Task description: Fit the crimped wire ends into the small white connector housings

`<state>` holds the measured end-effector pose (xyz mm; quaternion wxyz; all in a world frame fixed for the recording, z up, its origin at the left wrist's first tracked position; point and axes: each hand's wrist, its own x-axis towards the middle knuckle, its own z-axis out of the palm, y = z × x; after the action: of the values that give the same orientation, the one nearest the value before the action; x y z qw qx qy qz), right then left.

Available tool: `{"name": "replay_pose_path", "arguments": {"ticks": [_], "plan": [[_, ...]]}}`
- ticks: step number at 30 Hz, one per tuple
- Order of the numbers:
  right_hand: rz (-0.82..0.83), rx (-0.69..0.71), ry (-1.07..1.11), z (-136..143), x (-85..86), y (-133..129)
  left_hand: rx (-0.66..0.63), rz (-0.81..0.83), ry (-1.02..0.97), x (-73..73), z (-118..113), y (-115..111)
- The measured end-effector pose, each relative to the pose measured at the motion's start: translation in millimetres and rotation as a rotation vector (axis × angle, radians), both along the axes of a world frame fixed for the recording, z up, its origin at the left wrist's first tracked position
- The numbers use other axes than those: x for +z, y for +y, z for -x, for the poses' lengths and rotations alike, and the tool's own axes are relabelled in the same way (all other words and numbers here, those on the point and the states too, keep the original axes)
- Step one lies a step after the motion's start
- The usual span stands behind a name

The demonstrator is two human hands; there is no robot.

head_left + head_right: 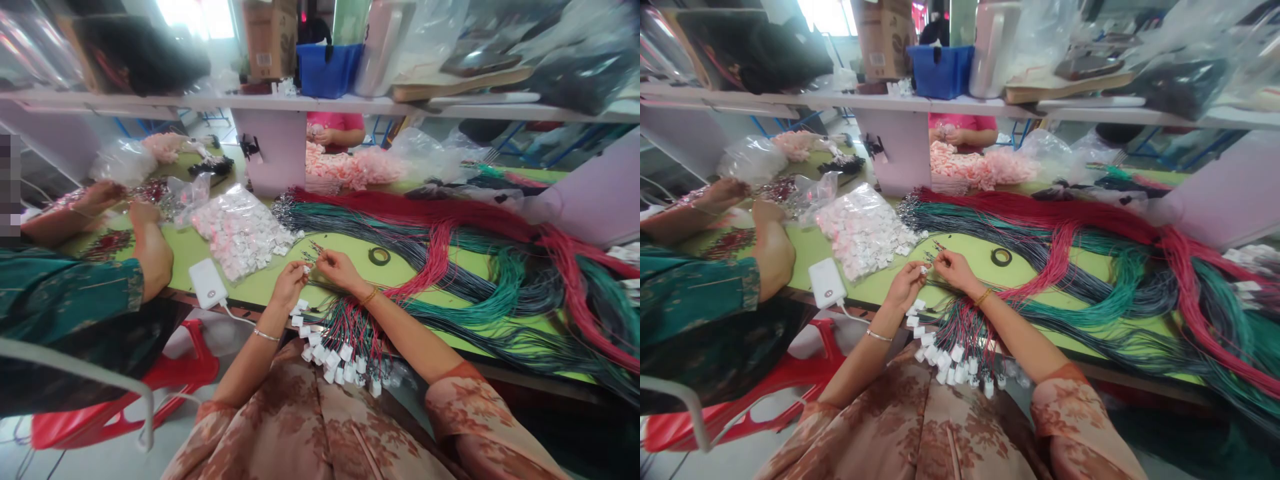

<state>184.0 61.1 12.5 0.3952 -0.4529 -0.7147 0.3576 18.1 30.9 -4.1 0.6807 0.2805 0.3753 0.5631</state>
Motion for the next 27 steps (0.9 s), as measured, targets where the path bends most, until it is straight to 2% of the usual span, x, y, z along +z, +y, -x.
{"name": "replay_pose_path", "arguments": {"ticks": [4, 10, 15, 20, 23, 27], "plan": [[0.018, -0.011, -0.052, -3.3, -3.1, -7.3, 0.007, -0.002, -0.066, -1.4, -3.6, 2.4], [0.054, 0.05, -0.077, -6.1, -4.3, -10.1, -0.019, -0.024, -0.018, 1.2, -4.2, 1.3], [0.136, 0.037, -0.013, -3.1, -1.6, -9.7, 0.006, -0.058, -0.012, 5.5, -5.7, -2.7], [0.239, 0.045, 0.07, 2.7, -3.5, -8.6, 0.037, -0.155, 0.095, 4.0, -9.3, -4.7], [0.189, 0.045, 0.039, 4.2, -4.0, -9.4, 0.047, -0.157, 0.121, 1.6, -12.3, -3.8], [0.016, 0.043, -0.075, 0.6, -1.4, -13.1, 0.081, -0.112, 0.065, -1.5, -16.6, -1.3]]}}
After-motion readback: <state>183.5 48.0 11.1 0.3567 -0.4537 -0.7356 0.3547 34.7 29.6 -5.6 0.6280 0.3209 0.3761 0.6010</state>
